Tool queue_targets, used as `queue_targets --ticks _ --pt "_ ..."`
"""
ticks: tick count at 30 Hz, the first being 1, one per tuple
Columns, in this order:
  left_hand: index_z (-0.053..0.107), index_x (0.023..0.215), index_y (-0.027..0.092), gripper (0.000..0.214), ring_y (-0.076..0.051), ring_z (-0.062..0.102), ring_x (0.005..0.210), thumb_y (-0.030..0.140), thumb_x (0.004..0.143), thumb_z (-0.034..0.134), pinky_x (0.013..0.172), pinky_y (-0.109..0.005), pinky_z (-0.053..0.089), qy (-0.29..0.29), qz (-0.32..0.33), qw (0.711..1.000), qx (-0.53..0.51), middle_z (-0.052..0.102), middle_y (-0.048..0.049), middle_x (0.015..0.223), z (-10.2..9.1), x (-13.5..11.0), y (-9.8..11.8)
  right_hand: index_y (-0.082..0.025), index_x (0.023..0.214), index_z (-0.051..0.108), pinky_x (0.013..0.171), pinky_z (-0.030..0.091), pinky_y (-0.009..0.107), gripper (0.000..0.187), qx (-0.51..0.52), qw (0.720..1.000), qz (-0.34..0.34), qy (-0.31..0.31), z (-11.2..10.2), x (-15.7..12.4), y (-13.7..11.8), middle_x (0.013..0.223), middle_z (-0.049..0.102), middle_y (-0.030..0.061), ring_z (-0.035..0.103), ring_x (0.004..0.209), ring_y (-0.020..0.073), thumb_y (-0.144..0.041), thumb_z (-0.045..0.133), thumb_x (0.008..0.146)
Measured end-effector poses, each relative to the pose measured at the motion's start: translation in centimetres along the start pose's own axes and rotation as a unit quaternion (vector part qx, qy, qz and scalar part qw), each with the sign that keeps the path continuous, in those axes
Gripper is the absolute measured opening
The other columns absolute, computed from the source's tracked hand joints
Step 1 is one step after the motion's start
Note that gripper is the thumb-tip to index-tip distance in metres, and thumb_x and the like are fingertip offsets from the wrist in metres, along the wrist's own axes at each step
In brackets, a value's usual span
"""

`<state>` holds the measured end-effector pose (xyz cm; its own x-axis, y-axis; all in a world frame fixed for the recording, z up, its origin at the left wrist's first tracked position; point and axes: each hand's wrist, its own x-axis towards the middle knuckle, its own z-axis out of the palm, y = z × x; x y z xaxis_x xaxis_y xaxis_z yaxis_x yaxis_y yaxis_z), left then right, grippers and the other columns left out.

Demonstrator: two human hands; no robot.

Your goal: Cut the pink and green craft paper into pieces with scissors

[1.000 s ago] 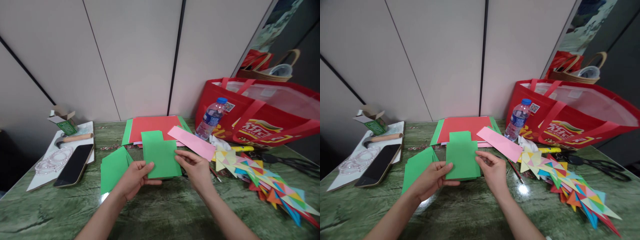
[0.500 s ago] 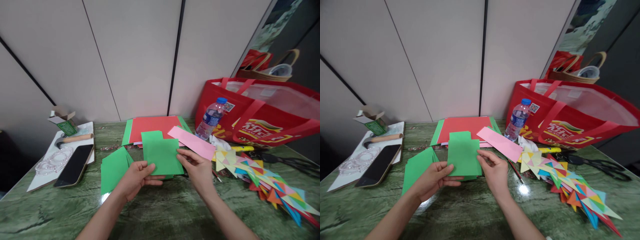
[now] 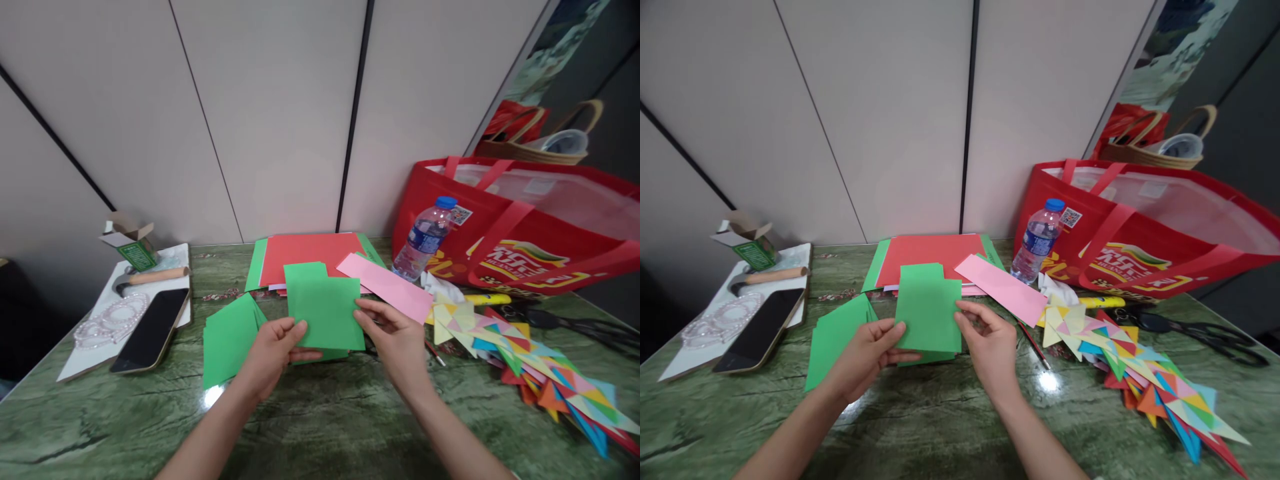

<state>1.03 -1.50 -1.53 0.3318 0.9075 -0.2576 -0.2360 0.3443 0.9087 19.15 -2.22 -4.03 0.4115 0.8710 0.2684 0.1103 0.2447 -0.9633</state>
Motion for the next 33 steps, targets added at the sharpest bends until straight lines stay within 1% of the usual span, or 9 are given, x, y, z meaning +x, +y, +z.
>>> queue_targets --ticks 3,7,12,16,19,25,33 --pt "0.068 0.077 0.013 0.025 -0.021 0.064 0.074 0.037 0.068 0.068 0.065 -0.033 0.054 0.016 0.026 1.000 0.001 0.070 -0.0059 0.075 -0.2 0.2 -0.1 -0.017 0.082 0.071 0.056 0.050 0.028 0.019 0.011 1.000 0.000 -0.017 0.2 -0.2 0.0 0.067 0.068 0.0039 0.059 0.061 0.0161 -0.026 0.069 0.065" --pt "0.068 0.079 0.013 0.026 -0.020 0.064 0.071 0.036 0.067 0.069 0.063 -0.032 0.053 0.025 0.034 0.999 -0.003 0.070 -0.0061 0.074 -0.4 0.3 -0.1 -0.018 0.084 0.070 0.057 0.050 0.027 0.021 0.044 0.998 0.014 -0.034 0.3 -0.2 -0.2 0.069 0.067 0.0029 0.059 0.063 0.0152 -0.026 0.070 0.065" --pt "0.068 0.079 0.013 0.027 -0.019 0.064 0.069 0.036 0.065 0.071 0.062 -0.032 0.053 0.045 0.052 0.998 0.000 0.070 -0.0055 0.074 -0.8 0.2 0.4 -0.019 0.088 0.070 0.052 0.051 0.027 0.027 0.091 0.989 0.060 -0.103 0.1 0.1 -0.7 0.072 0.068 0.0035 0.059 0.059 0.0147 -0.032 0.070 0.065" --pt "0.068 0.079 0.014 0.027 -0.019 0.064 0.071 0.035 0.064 0.072 0.063 -0.032 0.054 0.057 0.062 0.996 -0.011 0.070 -0.0043 0.076 -1.1 0.3 0.9 -0.019 0.086 0.071 0.050 0.052 0.028 0.028 0.095 0.981 0.078 -0.150 0.0 0.1 -0.9 0.068 0.069 0.0035 0.059 0.057 0.0154 -0.032 0.073 0.061" --pt "0.069 0.082 0.013 0.027 -0.020 0.064 0.073 0.035 0.065 0.071 0.063 -0.032 0.054 0.051 0.058 0.997 -0.014 0.071 -0.0053 0.078 -1.3 0.4 1.0 -0.020 0.084 0.072 0.047 0.050 0.027 0.026 0.086 0.980 0.080 -0.158 -0.1 0.0 -0.9 0.064 0.069 0.0022 0.058 0.054 0.0148 -0.030 0.073 0.060" --pt "0.068 0.093 0.012 0.029 -0.021 0.065 0.079 0.027 0.068 0.070 0.067 -0.034 0.055 0.023 0.042 0.999 -0.007 0.071 -0.0096 0.089 -1.6 0.5 0.6 -0.021 0.083 0.072 0.048 0.050 0.026 0.023 0.097 0.978 0.087 -0.160 0.0 0.0 -0.8 0.061 0.067 0.0003 0.057 0.053 0.0135 -0.024 0.073 0.060" --pt "0.068 0.093 0.011 0.027 -0.023 0.066 0.080 0.025 0.069 0.069 0.070 -0.037 0.055 0.006 0.039 0.999 -0.016 0.072 -0.0106 0.090 -1.8 0.5 0.6 -0.021 0.085 0.072 0.046 0.048 0.025 0.024 0.114 0.973 0.109 -0.170 0.0 -0.2 -0.6 0.061 0.066 -0.0002 0.055 0.053 0.0128 -0.022 0.072 0.060"
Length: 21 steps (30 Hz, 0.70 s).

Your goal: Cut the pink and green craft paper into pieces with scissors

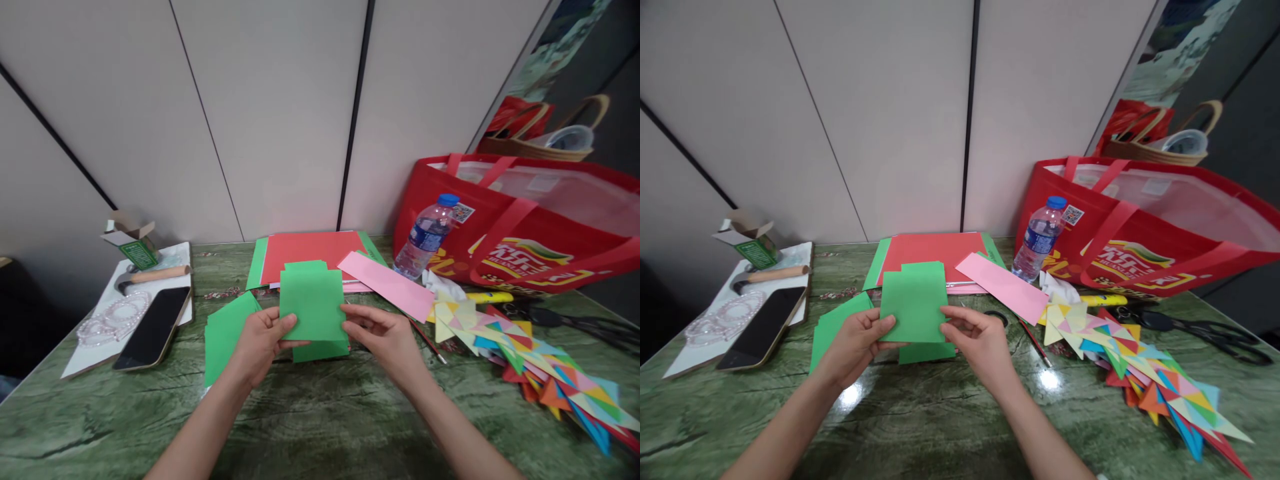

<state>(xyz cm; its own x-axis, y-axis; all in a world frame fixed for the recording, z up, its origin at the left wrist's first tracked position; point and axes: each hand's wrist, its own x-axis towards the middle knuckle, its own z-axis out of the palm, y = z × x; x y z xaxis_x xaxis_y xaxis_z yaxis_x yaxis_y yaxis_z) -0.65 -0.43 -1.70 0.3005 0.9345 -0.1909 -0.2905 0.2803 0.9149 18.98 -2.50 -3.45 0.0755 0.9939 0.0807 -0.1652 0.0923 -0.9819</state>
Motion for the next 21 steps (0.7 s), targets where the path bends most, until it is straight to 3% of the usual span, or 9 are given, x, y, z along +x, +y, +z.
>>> queue_targets --ticks 21 --pt "0.068 0.091 0.009 0.029 -0.023 0.066 0.080 0.026 0.068 0.071 0.069 -0.035 0.055 0.003 -0.001 1.000 -0.002 0.072 -0.0114 0.087 0.23 -0.09 0.18 -0.018 0.084 0.072 0.046 0.050 0.025 0.028 0.003 1.000 0.001 0.010 0.03 0.12 0.30 0.059 0.065 0.0005 0.055 0.050 0.0123 -0.024 0.075 0.057"
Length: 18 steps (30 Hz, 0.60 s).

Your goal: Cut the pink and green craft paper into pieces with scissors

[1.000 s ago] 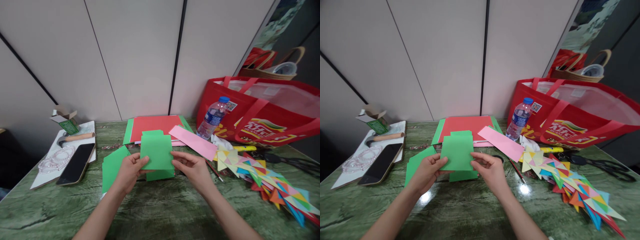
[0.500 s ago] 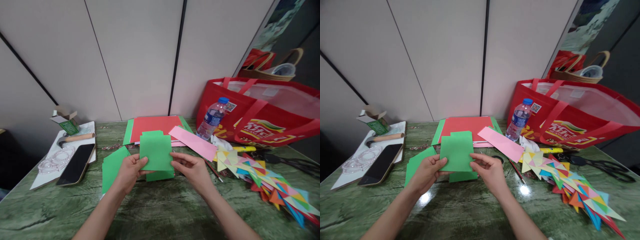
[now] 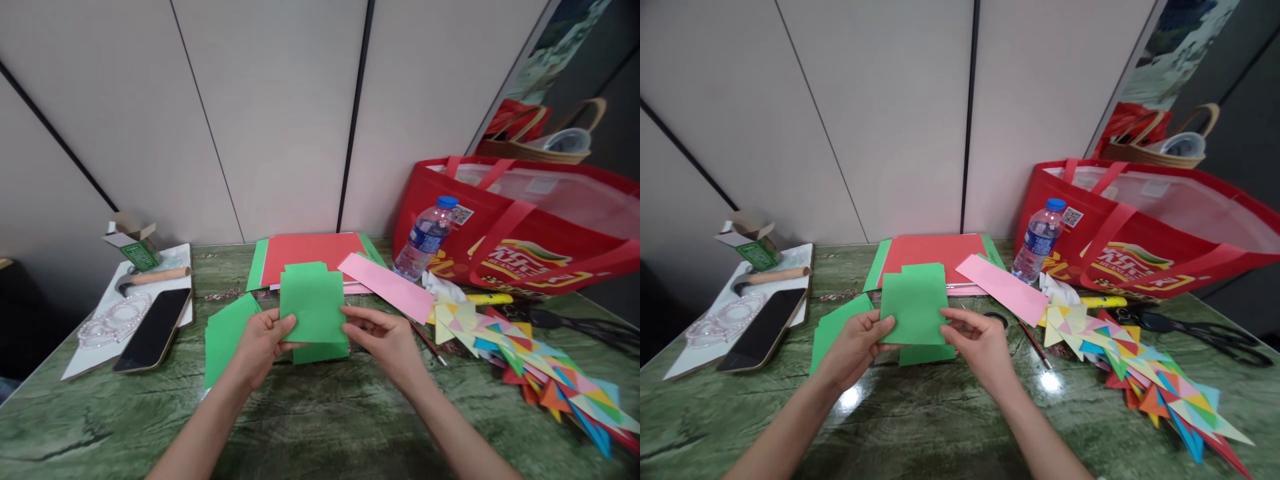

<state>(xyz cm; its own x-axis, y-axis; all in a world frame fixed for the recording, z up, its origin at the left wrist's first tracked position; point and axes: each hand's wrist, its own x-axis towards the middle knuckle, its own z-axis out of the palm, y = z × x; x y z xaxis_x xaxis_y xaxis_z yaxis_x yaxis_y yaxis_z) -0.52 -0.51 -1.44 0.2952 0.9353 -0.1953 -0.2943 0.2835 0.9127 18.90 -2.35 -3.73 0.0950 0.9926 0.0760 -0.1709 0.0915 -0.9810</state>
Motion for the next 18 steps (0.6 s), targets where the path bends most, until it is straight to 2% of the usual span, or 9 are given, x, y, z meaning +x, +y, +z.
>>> queue_targets --ticks 13,18 --pt "0.068 0.091 0.010 0.030 -0.021 0.065 0.076 0.029 0.068 0.070 0.065 -0.033 0.055 0.010 0.004 1.000 0.009 0.071 -0.0116 0.086 -0.11 0.15 -0.21 -0.018 0.091 0.068 0.051 0.052 0.026 0.033 0.007 1.000 -0.002 -0.011 0.09 -0.10 -0.05 0.062 0.065 -0.0008 0.057 0.053 0.0121 -0.020 0.073 0.059" --pt "0.068 0.077 0.012 0.025 -0.017 0.060 0.063 0.035 0.067 0.069 0.055 -0.027 0.049 0.065 0.043 0.996 0.037 0.067 -0.0051 0.069 0.34 0.01 -0.18 -0.017 0.088 0.066 0.050 0.052 0.027 0.029 -0.021 0.999 0.000 -0.035 0.25 -0.10 0.17 0.058 0.062 -0.0016 0.057 0.052 0.0133 -0.025 0.072 0.061"
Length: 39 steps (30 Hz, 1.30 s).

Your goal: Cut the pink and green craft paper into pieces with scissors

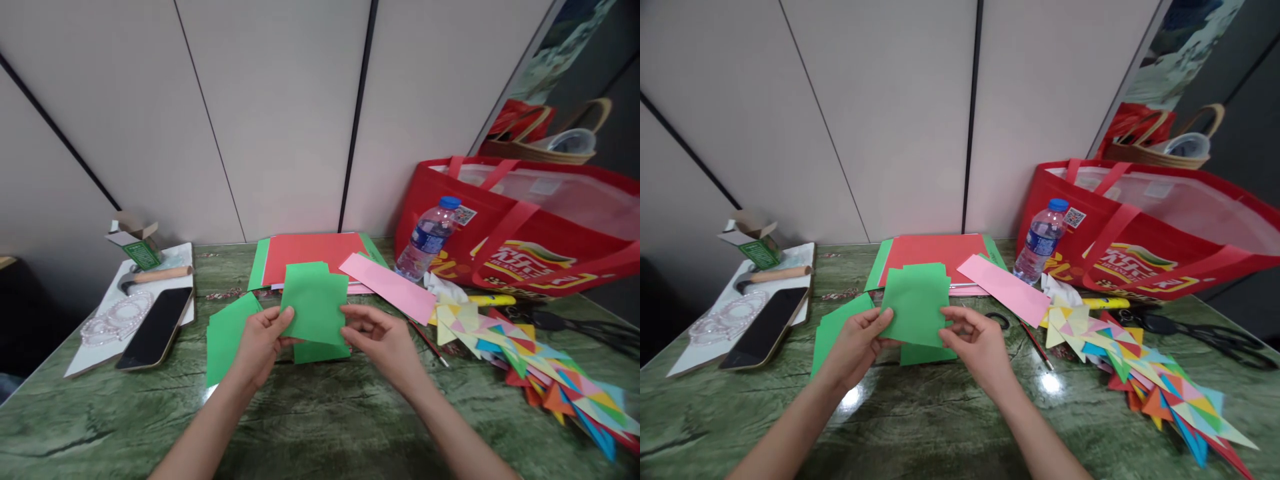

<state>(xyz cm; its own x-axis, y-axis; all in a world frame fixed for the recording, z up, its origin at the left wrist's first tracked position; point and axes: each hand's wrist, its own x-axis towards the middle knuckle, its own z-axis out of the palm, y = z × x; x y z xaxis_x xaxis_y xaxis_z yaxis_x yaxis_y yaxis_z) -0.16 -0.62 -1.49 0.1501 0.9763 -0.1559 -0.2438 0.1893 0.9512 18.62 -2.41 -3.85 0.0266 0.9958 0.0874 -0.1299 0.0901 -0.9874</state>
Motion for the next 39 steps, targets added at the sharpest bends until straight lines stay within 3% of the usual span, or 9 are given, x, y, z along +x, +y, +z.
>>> queue_targets --ticks 4,8,11,14,20,26,33,36,39 --pt "0.058 0.054 0.015 0.028 -0.010 0.043 0.048 0.037 0.072 0.061 0.045 -0.021 0.033 0.052 0.095 0.978 0.178 0.046 0.0042 0.047 0.1 -0.7 1.0 -0.017 0.081 0.063 0.059 0.054 0.032 0.016 -0.103 0.991 -0.073 0.047 -0.3 0.0 -0.1 0.076 0.065 0.0052 0.062 0.070 0.0193 -0.027 0.066 0.068" --pt "0.038 0.044 0.017 0.039 -0.008 0.024 0.047 0.031 0.078 0.051 0.045 -0.023 0.018 -0.025 0.134 0.899 0.415 0.021 0.0063 0.049 0.4 -1.9 2.3 -0.020 0.089 0.063 0.086 0.045 0.045 0.014 -0.275 0.901 -0.303 0.142 -0.4 -0.6 -1.3 0.107 0.059 0.0101 0.054 0.103 0.0251 -0.018 0.061 0.075" --pt "0.034 0.047 0.017 0.038 -0.008 0.024 0.049 0.027 0.082 0.045 0.046 -0.024 0.017 -0.120 0.132 0.843 0.508 0.020 0.0063 0.050 0.9 -2.6 2.3 -0.023 0.102 0.060 0.093 0.038 0.051 0.029 -0.347 0.843 -0.407 0.050 0.0 -1.2 -2.0 0.104 0.063 0.0078 0.049 0.109 0.0258 -0.012 0.060 0.076" --pt "0.041 0.050 0.017 0.035 -0.009 0.028 0.048 0.026 0.084 0.043 0.047 -0.024 0.018 -0.170 0.143 0.803 0.553 0.029 0.0060 0.048 1.2 -3.0 1.8 -0.027 0.100 0.061 0.097 0.029 0.057 0.028 -0.393 0.810 -0.433 -0.032 0.6 -1.6 -2.0 0.088 0.068 0.0023 0.051 0.106 0.0251 -0.010 0.059 0.077" --pt "0.057 0.069 0.018 0.032 -0.011 0.042 0.049 0.028 0.089 0.035 0.048 -0.024 0.024 -0.201 0.174 0.771 0.578 0.057 -0.0011 0.057 1.4 -3.5 1.6 -0.026 0.079 0.063 0.095 0.033 0.050 0.016 -0.398 0.827 -0.392 -0.057 1.0 -1.7 -1.6 0.070 0.067 -0.0010 0.057 0.088 0.0208 -0.012 0.057 0.075" --pt "0.056 0.065 0.018 0.034 -0.011 0.034 0.044 0.025 0.089 0.034 0.047 -0.025 0.022 -0.218 0.209 0.721 0.624 0.046 0.0012 0.049 1.1 -3.6 1.9 -0.024 0.071 0.062 0.087 0.039 0.046 0.014 -0.359 0.863 -0.352 -0.055 1.0 -1.5 -1.8 0.063 0.064 -0.0008 0.056 0.084 0.0218 -0.010 0.058 0.070" --pt "0.056 0.058 0.018 0.035 -0.010 0.030 0.045 0.027 0.087 0.038 0.048 -0.023 0.023 -0.185 0.190 0.766 0.586 0.036 0.0047 0.047 -1.5 -3.2 5.0 -0.022 0.072 0.062 0.074 0.046 0.038 0.013 -0.328 0.893 -0.307 0.006 -0.7 -0.3 -1.3 0.067 0.065 0.0022 0.057 0.082 0.0228 -0.010 0.057 0.072" --pt "0.053 0.052 0.018 0.035 -0.012 0.033 0.048 0.034 0.082 0.045 0.047 -0.022 0.025 -0.087 0.160 0.817 0.547 0.040 0.0032 0.049 -4.4 -2.8 7.2 -0.021 0.072 0.063 0.071 0.048 0.037 0.013 -0.342 0.895 -0.284 0.039 -1.3 0.3 -0.3 0.071 0.066 0.0036 0.059 0.078 0.0217 -0.012 0.055 0.074" --pt "0.056 0.055 0.019 0.032 -0.014 0.041 0.053 0.041 0.077 0.050 0.049 -0.022 0.030 -0.055 0.097 0.843 0.526 0.050 0.0011 0.054 -8.2 -1.8 8.2 -0.020 0.088 0.065 0.080 0.048 0.041 0.014 -0.378 0.883 -0.275 -0.025 -1.1 0.5 1.3 0.086 0.068 0.0077 0.060 0.088 0.0233 -0.016 0.058 0.076"
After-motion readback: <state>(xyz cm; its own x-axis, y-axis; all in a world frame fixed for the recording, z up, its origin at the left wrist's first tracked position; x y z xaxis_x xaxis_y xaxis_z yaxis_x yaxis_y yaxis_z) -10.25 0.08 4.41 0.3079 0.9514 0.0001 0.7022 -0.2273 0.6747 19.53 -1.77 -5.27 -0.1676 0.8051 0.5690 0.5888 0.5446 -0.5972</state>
